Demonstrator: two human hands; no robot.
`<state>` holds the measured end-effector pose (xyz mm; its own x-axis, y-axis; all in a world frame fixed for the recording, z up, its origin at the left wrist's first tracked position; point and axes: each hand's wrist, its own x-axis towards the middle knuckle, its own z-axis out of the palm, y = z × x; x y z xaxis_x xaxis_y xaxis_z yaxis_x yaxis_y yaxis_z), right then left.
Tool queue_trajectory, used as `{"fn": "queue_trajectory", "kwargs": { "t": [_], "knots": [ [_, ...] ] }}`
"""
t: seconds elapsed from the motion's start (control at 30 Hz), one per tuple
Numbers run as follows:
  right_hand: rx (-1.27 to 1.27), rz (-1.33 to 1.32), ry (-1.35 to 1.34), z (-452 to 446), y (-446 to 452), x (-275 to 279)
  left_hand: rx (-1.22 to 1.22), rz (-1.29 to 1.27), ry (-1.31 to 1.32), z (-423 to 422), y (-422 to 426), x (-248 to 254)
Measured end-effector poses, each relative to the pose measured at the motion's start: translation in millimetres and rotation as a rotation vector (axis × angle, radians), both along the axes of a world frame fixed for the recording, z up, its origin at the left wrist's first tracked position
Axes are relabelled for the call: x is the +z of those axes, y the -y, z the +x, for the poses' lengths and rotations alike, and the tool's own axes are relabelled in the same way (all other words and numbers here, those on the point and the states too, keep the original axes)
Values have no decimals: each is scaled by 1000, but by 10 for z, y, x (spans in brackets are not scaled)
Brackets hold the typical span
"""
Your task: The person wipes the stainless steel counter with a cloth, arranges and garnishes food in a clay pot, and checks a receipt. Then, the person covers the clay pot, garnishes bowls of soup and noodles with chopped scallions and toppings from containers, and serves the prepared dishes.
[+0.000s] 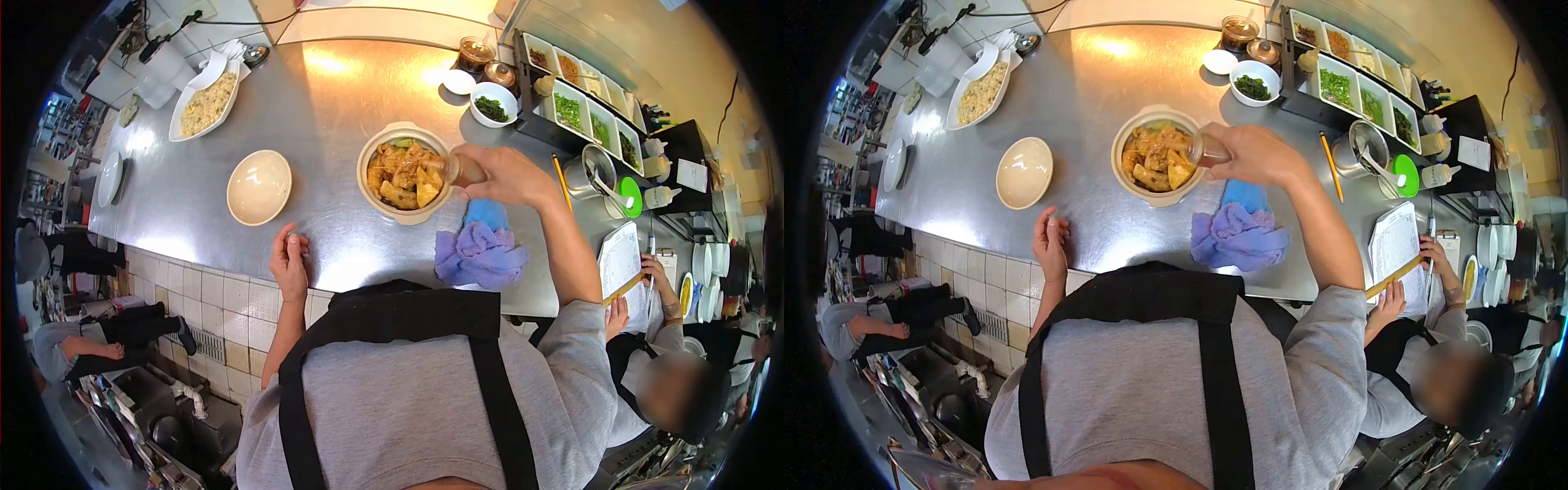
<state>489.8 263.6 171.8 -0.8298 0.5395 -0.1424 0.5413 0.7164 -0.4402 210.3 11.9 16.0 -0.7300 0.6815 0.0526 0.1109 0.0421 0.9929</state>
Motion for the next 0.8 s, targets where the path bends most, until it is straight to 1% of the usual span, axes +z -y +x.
{"fn": "queue_trajectory", "kwargs": {
  "t": [0.03, 0.13, 0.17, 0.23, 0.33, 0.43, 0.57, 0.6, 0.63, 0.67, 0.7, 0.73, 0.8],
  "knots": [
    [-32, -102, -95, 61, -57, -3, -1, 2, 11, -12, 8, -16],
    [-276, -116, -407, 282, -357, 9, -17, 4, 7, -24, 6, -51],
    [-386, -133, -598, 356, -437, 57, -21, 2, -2, -23, 10, -55],
    [-571, 15, -742, 504, -776, 47, -24, -10, -12, -12, 1, -50],
    [-803, 319, -840, 600, -1197, -128, -41, -25, -40, -11, -20, -38],
    [-907, 492, -779, 587, -1435, -348, -59, -43, -56, -2, -27, 13],
    [-930, 466, -715, 671, -1647, -772, -65, -50, -37, 1, -15, 39],
    [-916, 530, -699, 635, -1634, -793, -63, -49, -31, 13, -17, 50],
    [-893, 668, -687, 626, -1649, -779, -68, -53, -34, 10, -17, 45],
    [-867, 806, -674, 625, -1657, -758, -72, -56, -38, 1, -18, 33],
    [-839, 942, -659, 543, -1595, -616, -76, -60, -42, -3, -22, 26],
    [-763, 1151, -739, 404, -1521, -381, -79, -67, -43, -2, -27, 24],
    [-639, 1010, -692, 126, -1550, -140, -91, -86, -45, 0, -35, 27]
  ]
}}
